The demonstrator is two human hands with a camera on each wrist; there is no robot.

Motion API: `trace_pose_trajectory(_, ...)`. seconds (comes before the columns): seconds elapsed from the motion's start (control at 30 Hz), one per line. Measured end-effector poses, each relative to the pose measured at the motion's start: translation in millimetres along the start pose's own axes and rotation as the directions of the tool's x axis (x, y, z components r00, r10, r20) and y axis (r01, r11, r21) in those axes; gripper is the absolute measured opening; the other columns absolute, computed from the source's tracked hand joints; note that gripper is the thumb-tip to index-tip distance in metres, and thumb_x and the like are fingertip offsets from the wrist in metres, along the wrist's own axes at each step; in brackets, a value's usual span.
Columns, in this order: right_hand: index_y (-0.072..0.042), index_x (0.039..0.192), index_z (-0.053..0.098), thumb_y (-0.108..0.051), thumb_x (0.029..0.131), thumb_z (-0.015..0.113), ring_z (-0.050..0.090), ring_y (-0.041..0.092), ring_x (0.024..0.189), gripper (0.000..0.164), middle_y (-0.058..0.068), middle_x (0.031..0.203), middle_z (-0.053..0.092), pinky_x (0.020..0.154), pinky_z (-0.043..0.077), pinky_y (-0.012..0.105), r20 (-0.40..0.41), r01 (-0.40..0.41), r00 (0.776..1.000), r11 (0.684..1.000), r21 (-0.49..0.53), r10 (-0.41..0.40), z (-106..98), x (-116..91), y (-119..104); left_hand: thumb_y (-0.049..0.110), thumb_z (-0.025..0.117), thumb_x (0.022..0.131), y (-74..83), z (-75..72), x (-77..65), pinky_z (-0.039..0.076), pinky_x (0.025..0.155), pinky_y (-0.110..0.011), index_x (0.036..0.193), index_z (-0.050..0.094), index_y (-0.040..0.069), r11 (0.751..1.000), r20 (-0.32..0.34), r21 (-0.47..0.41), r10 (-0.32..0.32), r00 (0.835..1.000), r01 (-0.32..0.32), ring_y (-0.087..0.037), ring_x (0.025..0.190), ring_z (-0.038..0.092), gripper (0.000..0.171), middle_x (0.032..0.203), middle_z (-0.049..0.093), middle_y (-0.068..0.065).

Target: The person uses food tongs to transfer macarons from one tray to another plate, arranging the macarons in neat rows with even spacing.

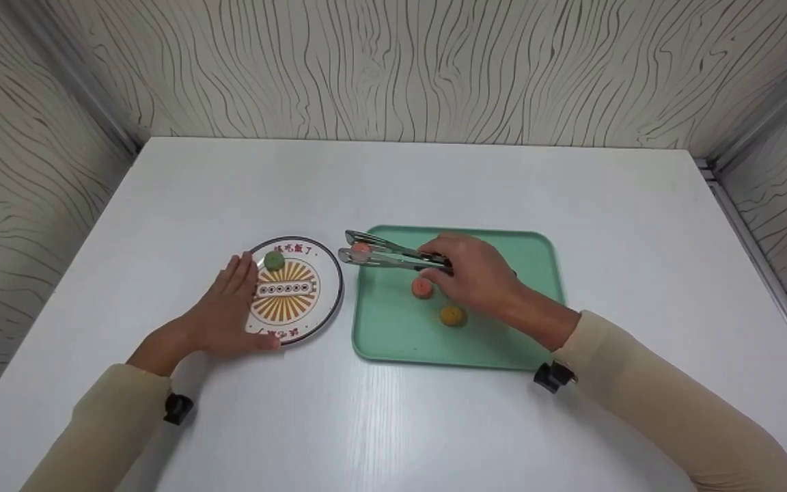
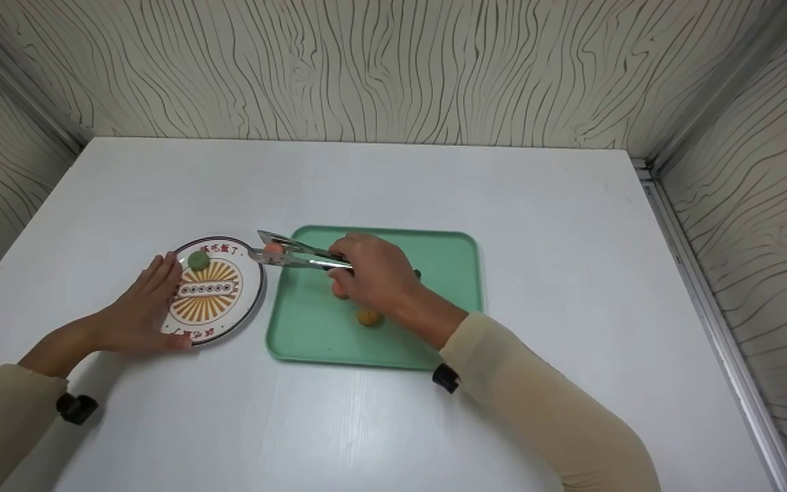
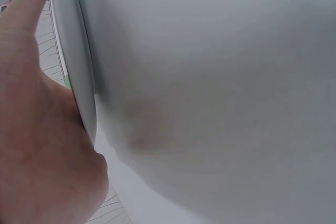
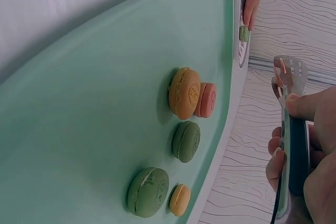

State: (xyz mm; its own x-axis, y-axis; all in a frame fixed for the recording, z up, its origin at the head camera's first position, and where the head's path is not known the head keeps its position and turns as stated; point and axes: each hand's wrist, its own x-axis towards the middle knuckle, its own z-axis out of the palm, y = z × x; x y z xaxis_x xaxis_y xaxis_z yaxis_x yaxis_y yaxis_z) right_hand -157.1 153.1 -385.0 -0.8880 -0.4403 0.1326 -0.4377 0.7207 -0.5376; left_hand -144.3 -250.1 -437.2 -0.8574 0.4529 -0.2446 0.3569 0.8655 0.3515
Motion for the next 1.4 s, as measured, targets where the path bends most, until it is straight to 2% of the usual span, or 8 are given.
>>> trace_pose_trajectory(0.4,-0.007,0.121,0.073,-0.023,0.096,0.074,0.058,0.016,0.08,0.03,0.003,0.109,0.07,0.071,0.05,0.032,0.013,-0.01,1.0,0.999,0.036,0.009,6.3,10.9,-10.1,0.074,0.069,0.079,-1.2,-0.1,-0.2,0.003,0.122,-0.059,0.155,0.001,-0.016,1.0,0.006,-0.006,-0.006,1.0,0.006,-0.046,0.152,-0.013,0.136,0.165,-0.01,-0.031)
trace_pose_trajectory(0.6,-0.008,0.123,0.073,-0.023,0.097,0.072,0.056,0.016,0.076,0.03,0.002,0.107,0.068,0.069,0.047,0.032,0.051,-0.034,0.998,0.997,0.066,0.031,10.2,16.6,-14.7,0.074,0.07,0.078,-0.6,1.9,-0.6,0.006,0.122,-0.061,0.155,0.002,-0.016,1.0,-0.016,-0.026,0.004,1.0,-0.005,-0.046,0.152,-0.013,0.137,0.165,-0.009,-0.031)
trace_pose_trajectory(0.77,-0.008,0.122,0.073,-0.022,0.097,0.072,0.056,0.016,0.076,0.029,0.003,0.112,0.07,0.068,0.047,0.032,0.046,-0.009,0.999,0.998,0.063,0.006,13.5,23.1,-19.4,0.074,0.069,0.079,0.5,0.1,-1.2,0.004,0.122,-0.06,0.156,0.001,-0.015,1.0,0.004,-0.022,-0.009,1.0,0.009,-0.046,0.153,-0.013,0.136,0.166,-0.01,-0.03)
trace_pose_trajectory(0.93,-0.007,0.12,0.074,-0.021,0.097,0.073,0.055,0.017,0.077,0.027,0.003,0.108,0.07,0.067,0.047,0.031,0.04,0.013,0.999,0.998,0.06,-0.015,17.9,29.3,-25.1,0.075,0.068,0.079,1.1,-2.1,-1.5,0.003,0.123,-0.058,0.156,0.001,-0.015,1.0,0.021,-0.012,-0.024,0.999,0.025,-0.046,0.153,-0.013,0.136,0.166,-0.01,-0.03)
trace_pose_trajectory(1.2,-0.009,0.117,0.075,-0.022,0.097,0.073,0.057,0.018,0.086,0.024,0.002,0.11,0.07,0.078,0.052,0.034,0.041,0.005,0.999,0.999,0.043,-0.007,25.8,38.5,-33.0,0.074,0.069,0.079,-1.3,-0.8,-0.5,0.003,0.123,-0.058,0.156,0.001,-0.015,1.0,0.02,-0.012,-0.019,1.0,0.02,-0.046,0.153,-0.013,0.136,0.166,-0.01,-0.029)
trace_pose_trajectory(1.4,-0.009,0.115,0.076,-0.02,0.096,0.074,0.055,0.017,0.081,0.022,0.002,0.101,0.07,0.072,0.049,0.032,0.038,0.024,0.999,0.999,0.041,-0.025,32.7,44.1,-34.6,0.074,0.069,0.078,-2.0,-0.9,0.6,0.003,0.123,-0.058,0.156,0.001,-0.015,1.0,0.021,-0.012,-0.014,1.0,0.014,-0.046,0.153,-0.014,0.136,0.165,-0.01,-0.03)
